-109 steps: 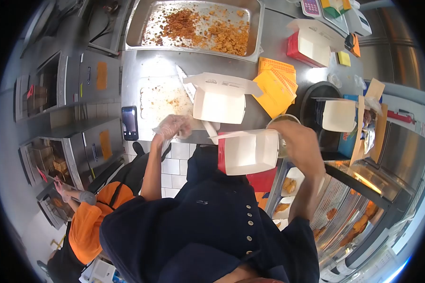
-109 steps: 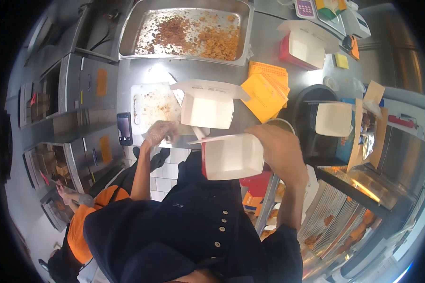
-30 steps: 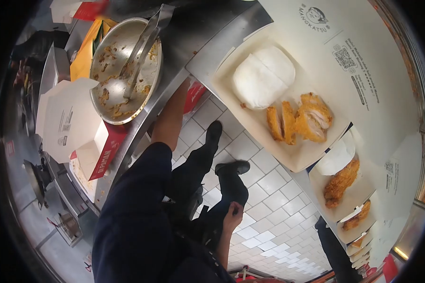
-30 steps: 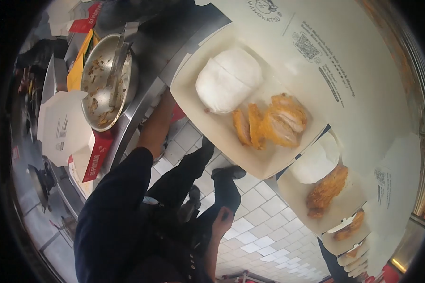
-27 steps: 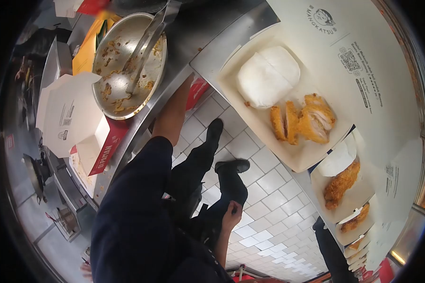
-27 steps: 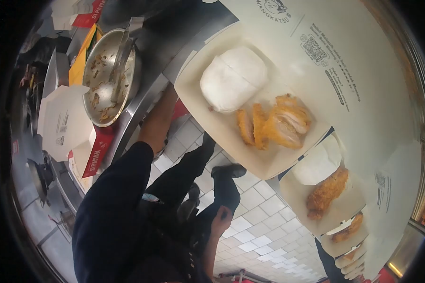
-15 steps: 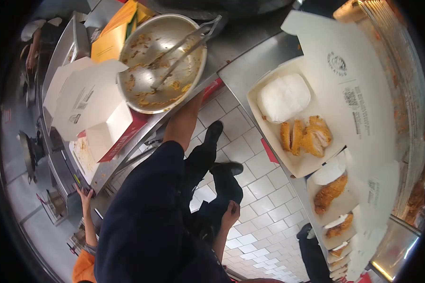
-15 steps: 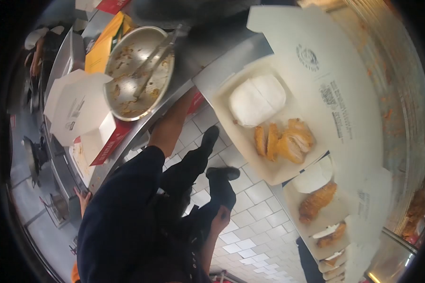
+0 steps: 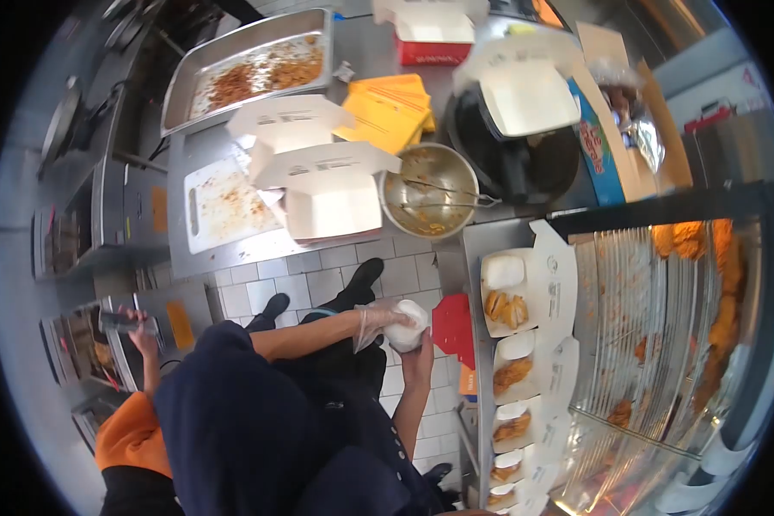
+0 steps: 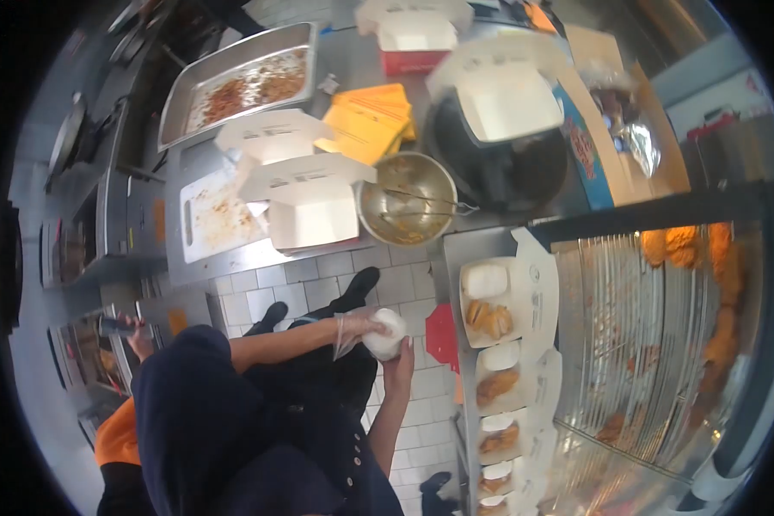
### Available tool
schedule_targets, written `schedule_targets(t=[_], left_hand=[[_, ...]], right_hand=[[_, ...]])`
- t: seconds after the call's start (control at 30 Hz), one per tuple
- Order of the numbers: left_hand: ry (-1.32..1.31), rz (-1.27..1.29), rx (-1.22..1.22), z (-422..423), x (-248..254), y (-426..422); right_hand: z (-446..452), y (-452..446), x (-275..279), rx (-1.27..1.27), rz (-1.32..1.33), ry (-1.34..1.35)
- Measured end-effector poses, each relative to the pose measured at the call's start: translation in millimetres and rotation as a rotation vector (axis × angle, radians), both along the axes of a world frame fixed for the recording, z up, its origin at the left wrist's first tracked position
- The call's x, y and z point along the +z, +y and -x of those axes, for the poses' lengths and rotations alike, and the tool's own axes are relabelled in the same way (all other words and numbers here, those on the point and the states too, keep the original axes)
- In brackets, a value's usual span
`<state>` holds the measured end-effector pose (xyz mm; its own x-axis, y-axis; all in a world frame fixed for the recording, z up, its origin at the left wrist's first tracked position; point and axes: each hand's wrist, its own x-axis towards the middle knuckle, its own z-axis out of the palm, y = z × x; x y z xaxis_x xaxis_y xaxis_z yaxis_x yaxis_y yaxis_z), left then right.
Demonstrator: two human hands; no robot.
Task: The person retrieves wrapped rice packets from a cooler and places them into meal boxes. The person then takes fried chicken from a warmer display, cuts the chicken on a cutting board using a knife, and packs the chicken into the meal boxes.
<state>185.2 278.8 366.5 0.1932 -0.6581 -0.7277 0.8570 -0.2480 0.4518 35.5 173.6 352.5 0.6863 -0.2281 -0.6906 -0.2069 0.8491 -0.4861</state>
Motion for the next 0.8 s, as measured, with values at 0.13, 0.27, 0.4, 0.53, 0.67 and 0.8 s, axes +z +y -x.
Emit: schedule_targets(t=[0.13, 0.27, 0.4, 0.53, 0.67, 0.8], left_hand=[[-0.451, -0.036, -0.107, -46.2, 60.3, 36.8], [-0.309, -0.039, 0.509, -126.7, 176.6, 146.1], [-0.899, -0.380, 0.856, -237.8, 183.2, 224.7], [-1.178, -0.661, 0.519, -324.1, 147.6, 232.1], [-1.393, -0.570, 0.090, -362.8, 61.8, 217.8], [-1.502, -0.854, -0.242, -373.6, 9.9, 208.9]], right_hand=[[-46.9, 5.4, 71.0, -0.117, -0.132, -0.012], [-119.8, 5.3, 98.6, 0.012, 0.078, -0.109], [-231.2, 32.1, 168.2, 0.419, 0.682, -0.290], [-319.5, 66.5, 126.4, 0.780, 1.279, -0.139], [-359.5, 95.1, -13.0, 0.842, 0.984, -0.241], [-333.9, 98.7, 49.5, 0.816, 1.409, 0.055]])
